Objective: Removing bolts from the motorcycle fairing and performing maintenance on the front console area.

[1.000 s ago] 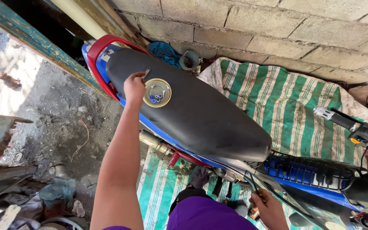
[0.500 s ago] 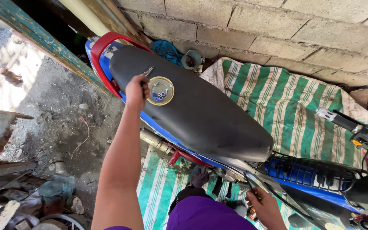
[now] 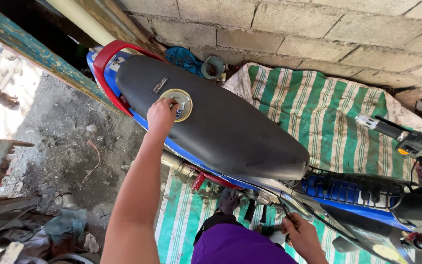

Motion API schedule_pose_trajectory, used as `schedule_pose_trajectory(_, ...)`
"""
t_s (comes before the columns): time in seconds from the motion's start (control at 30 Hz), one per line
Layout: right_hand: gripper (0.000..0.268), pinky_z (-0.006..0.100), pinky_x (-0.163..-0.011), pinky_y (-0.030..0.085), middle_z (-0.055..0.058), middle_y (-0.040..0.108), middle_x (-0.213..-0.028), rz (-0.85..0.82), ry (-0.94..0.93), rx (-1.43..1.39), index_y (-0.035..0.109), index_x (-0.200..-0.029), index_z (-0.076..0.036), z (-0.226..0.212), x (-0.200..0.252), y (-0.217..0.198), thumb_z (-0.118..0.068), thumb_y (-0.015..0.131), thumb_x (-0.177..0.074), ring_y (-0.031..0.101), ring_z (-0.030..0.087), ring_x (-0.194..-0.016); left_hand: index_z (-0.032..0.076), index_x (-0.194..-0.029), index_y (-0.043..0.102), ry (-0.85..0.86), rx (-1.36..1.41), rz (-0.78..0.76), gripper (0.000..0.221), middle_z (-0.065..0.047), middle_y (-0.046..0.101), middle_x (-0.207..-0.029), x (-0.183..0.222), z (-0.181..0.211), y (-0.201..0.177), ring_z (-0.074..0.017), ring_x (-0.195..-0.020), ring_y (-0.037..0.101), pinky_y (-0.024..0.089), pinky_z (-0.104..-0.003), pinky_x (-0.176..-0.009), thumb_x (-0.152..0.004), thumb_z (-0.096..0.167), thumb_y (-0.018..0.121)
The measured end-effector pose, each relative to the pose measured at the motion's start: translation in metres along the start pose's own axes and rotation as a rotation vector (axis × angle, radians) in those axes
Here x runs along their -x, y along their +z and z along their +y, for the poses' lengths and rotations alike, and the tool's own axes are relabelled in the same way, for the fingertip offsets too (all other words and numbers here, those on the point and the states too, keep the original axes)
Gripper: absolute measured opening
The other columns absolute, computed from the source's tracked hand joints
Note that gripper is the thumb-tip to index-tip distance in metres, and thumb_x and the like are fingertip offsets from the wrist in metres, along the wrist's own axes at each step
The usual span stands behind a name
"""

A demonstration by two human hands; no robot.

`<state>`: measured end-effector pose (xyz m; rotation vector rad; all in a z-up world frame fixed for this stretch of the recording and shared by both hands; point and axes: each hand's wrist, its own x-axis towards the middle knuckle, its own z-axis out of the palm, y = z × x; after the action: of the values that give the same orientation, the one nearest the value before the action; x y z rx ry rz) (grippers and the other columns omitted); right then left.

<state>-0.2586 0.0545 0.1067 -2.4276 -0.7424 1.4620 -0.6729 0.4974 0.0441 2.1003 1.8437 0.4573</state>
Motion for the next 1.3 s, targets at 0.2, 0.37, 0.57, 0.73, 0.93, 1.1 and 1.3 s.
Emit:
schedule_pose_trajectory(0.2, 0.024, 0.038, -0.092, 0.066, 0.008, 0.096, -0.102, -0.009, -0.034, 0.033, 0.080, -0.114, -0.008, 0.000, -0.001, 0.005, -0.027, 0.066, -0.110, 0.090, 0.021, -0.087, 0.029, -0.131, 0.082, -0.017, -0.128, -0.080, 0.033, -0.008, 0.077, -0.115, 0.015, 0.007, -0.010, -0.0401, -0.098, 0.075, 0.060, -0.057, -0.068, -0.104, 0.046, 0.075)
schedule_pose_trajectory(0.37, 0.024, 0.038, -0.091, 0.064, 0.009, 0.093, -0.099, -0.016, -0.068, -0.032, 0.084, -0.114, -0.006, -0.004, 0.002, 0.008, -0.023, 0.067, -0.110, 0.086, 0.022, -0.083, 0.031, -0.116, 0.085, -0.057, -0.166, -0.183, 0.017, -0.006, 0.075, -0.113, 0.011, 0.021, -0.010, -0.0415, -0.088, 0.076, 0.061, -0.054, -0.068, -0.106, 0.037, 0.073)
schedule_pose_trajectory(0.57, 0.025, 0.040, -0.088, 0.062, 0.012, 0.091, -0.107, 0.013, -0.034, -0.151, 0.082, -0.121, -0.003, 0.000, 0.001, 0.005, -0.017, 0.064, -0.111, 0.084, 0.025, -0.088, 0.022, -0.108, 0.085, -0.146, 0.033, -0.058, 0.016, -0.006, 0.082, -0.097, 0.016, 0.036, -0.019, -0.0335, -0.093, 0.075, 0.056, -0.050, -0.073, -0.103, 0.036, 0.081)
schedule_pose_trajectory(0.73, 0.030, 0.045, -0.079, 0.053, 0.020, 0.078, -0.093, 0.081, -0.014, -0.407, 0.085, -0.112, 0.008, 0.003, -0.004, -0.004, -0.019, 0.081, -0.102, 0.076, 0.034, -0.085, 0.022, -0.095, 0.089, -0.276, 0.678, -0.078, 0.010, 0.005, 0.087, -0.092, 0.121, 0.167, -0.060, -0.0084, -0.081, 0.074, 0.056, -0.030, -0.078, -0.101, 0.021, 0.081)
schedule_pose_trajectory(0.93, 0.050, 0.050, -0.076, 0.066, 0.014, 0.051, -0.060, 0.084, -0.076, -0.705, 0.082, -0.107, 0.016, -0.048, 0.018, -0.010, -0.026, 0.057, -0.118, 0.042, 0.020, -0.054, 0.008, -0.112, 0.087, -0.224, 0.993, -0.936, 0.029, -0.006, 0.086, -0.102, 0.246, 0.278, 0.000, -0.0146, -0.092, 0.076, 0.059, -0.032, -0.089, -0.091, 0.028, 0.090)
schedule_pose_trajectory(1.1, 0.028, 0.041, -0.060, 0.052, -0.002, 0.039, -0.056, -0.129, -0.049, -0.994, 0.078, -0.117, 0.006, 0.005, -0.003, -0.001, -0.015, 0.079, -0.099, 0.036, 0.011, -0.049, 0.021, -0.100, 0.088, 0.174, 0.648, -0.845, 0.020, 0.001, 0.072, -0.085, 0.276, 0.295, 0.030, -0.0183, -0.079, 0.065, 0.047, -0.038, -0.073, -0.087, 0.036, 0.090)
schedule_pose_trajectory(1.3, 0.015, 0.034, -0.055, 0.039, 0.005, 0.060, -0.074, -0.117, 0.157, -1.272, 0.065, -0.108, -0.008, 0.049, 0.012, 0.020, -0.020, 0.073, -0.109, 0.032, 0.008, -0.047, 0.018, -0.132, 0.071, 0.212, 0.527, -0.946, 0.043, -0.004, 0.072, -0.105, 0.288, 0.301, 0.051, -0.0254, -0.094, 0.071, 0.054, -0.044, -0.083, -0.096, 0.038, 0.080)
